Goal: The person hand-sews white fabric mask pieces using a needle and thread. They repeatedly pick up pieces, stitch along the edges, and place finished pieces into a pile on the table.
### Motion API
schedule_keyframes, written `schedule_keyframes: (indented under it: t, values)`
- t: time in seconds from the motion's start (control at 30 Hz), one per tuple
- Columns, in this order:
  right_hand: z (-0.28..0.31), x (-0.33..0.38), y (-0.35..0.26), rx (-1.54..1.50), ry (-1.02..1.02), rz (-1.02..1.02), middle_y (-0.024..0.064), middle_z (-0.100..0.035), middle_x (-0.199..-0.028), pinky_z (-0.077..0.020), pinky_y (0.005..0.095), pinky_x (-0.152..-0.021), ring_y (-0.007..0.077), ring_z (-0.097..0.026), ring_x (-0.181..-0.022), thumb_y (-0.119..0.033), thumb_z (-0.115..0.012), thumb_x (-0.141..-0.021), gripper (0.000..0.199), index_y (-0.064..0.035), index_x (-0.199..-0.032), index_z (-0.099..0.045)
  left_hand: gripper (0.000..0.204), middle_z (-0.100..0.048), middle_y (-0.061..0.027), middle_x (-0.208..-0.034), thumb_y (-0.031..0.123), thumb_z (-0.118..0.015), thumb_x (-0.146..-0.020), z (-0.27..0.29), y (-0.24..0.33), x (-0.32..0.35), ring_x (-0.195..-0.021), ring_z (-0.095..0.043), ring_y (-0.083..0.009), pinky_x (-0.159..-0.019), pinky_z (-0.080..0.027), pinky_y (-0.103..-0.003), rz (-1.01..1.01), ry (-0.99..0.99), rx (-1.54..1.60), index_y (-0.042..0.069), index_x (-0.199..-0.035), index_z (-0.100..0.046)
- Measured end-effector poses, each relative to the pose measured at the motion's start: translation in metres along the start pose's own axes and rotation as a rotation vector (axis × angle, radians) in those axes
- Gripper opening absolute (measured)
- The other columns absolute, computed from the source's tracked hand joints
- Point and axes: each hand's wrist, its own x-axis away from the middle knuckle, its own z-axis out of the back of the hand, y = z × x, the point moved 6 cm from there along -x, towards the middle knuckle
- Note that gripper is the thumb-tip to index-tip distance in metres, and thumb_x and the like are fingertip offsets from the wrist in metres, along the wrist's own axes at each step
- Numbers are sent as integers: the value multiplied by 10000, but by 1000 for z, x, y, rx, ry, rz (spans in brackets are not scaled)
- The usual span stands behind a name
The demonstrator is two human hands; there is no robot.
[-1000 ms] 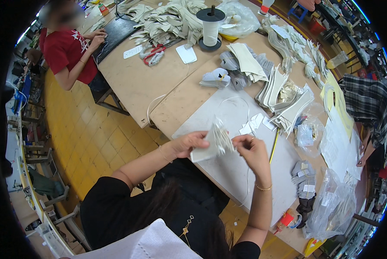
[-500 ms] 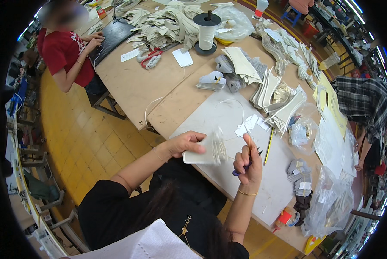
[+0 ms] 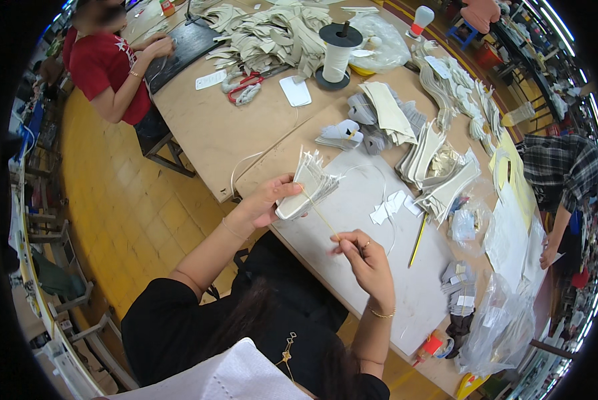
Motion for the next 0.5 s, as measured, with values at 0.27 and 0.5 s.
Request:
schedule_keyframes:
  t: [0.27,0.5]
  values:
    - [-9,-48,17,-208,258,-94,59,-685,-890,-399,177,-482,124,-727,-785,-276,-518,-1105,311,4,-1077,-652,438,-663,-138,-1249,187,-650,-971,78,46,5,-1062,-696,-244,-932,-597,-431,-124,221,50,-1,-1350,-538]
    - [-66,-76,51,-79,21,-273,46,-678,-914,-407,182,-495,104,-706,-735,-247,-515,-1101,278,-18,-1123,-670,413,-685,-118,-1240,184,-699,-974,239,165,14,-1108,-676,-239,-989,-547,-403,-497,553,80,-44,-1297,-577]
